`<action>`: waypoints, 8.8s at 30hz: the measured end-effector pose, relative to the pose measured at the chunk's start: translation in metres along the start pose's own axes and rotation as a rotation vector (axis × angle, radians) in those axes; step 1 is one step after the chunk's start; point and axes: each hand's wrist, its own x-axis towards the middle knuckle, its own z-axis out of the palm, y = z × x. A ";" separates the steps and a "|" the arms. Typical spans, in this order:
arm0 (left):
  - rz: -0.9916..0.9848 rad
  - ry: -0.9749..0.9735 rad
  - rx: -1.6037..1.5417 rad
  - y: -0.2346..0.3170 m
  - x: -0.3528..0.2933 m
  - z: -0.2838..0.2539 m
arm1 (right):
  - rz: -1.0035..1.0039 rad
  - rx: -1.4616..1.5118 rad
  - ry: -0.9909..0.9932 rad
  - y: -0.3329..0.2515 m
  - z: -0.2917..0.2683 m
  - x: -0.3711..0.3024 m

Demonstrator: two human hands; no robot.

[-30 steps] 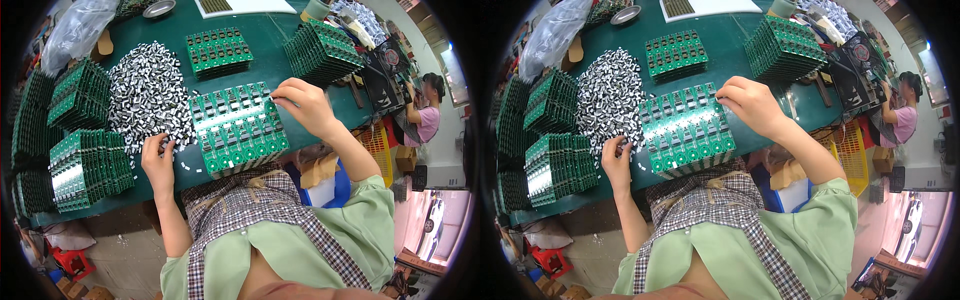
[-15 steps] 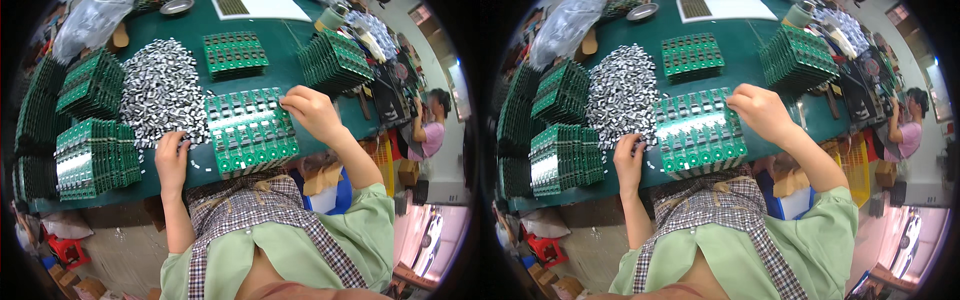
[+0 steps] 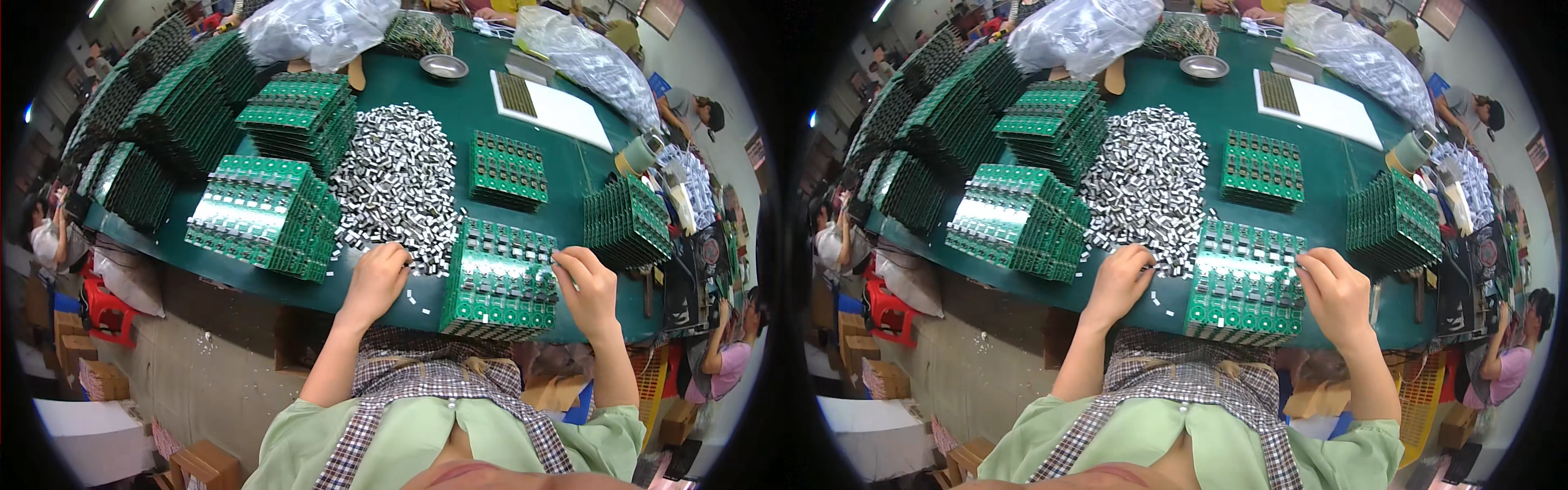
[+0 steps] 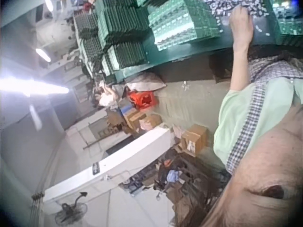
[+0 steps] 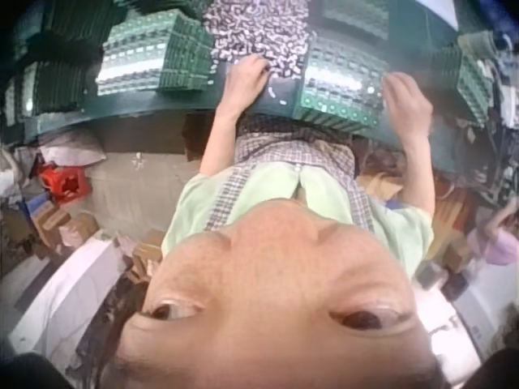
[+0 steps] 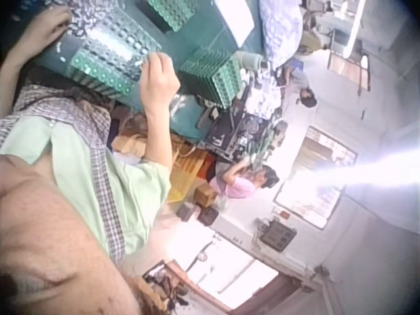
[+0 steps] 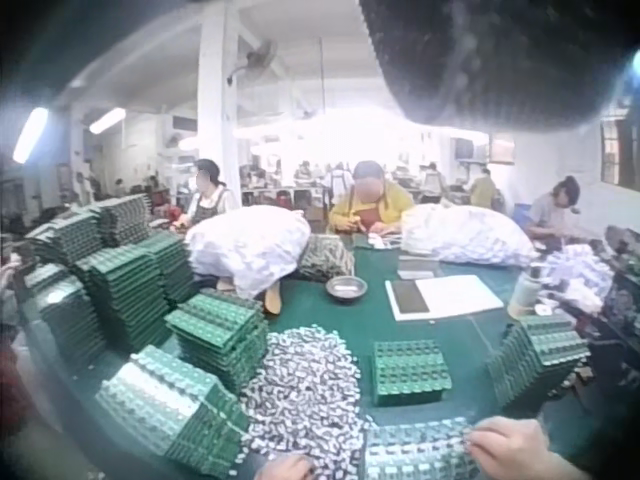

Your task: The person inserts small electronic components onto printed circuit board arrays by hand at a manufacturing workbench.

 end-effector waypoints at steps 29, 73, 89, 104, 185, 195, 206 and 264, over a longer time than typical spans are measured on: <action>-0.230 0.128 -1.093 0.090 0.006 -0.020 | 0.060 0.640 0.010 -0.078 0.033 0.017; 0.048 0.082 -0.697 0.085 -0.029 -0.018 | 0.019 0.628 -0.127 -0.090 0.035 -0.009; -0.265 0.092 -0.056 0.017 -0.010 0.004 | -0.071 0.223 -0.111 -0.076 0.041 0.014; -0.251 0.266 -0.249 0.011 -0.014 0.015 | -0.199 0.142 -0.153 -0.077 0.046 0.014; -0.010 0.124 -0.559 0.080 -0.013 -0.014 | 0.173 0.478 -0.097 -0.073 0.032 -0.007; 0.121 0.213 -0.485 0.087 -0.019 -0.007 | 0.174 0.626 -0.098 -0.082 0.037 -0.012; 0.169 0.208 -0.460 0.089 -0.017 -0.010 | 0.166 0.583 -0.087 -0.085 0.033 -0.011; -0.203 -0.052 -1.212 0.092 -0.035 -0.011 | 0.019 0.658 -0.167 -0.089 0.033 -0.011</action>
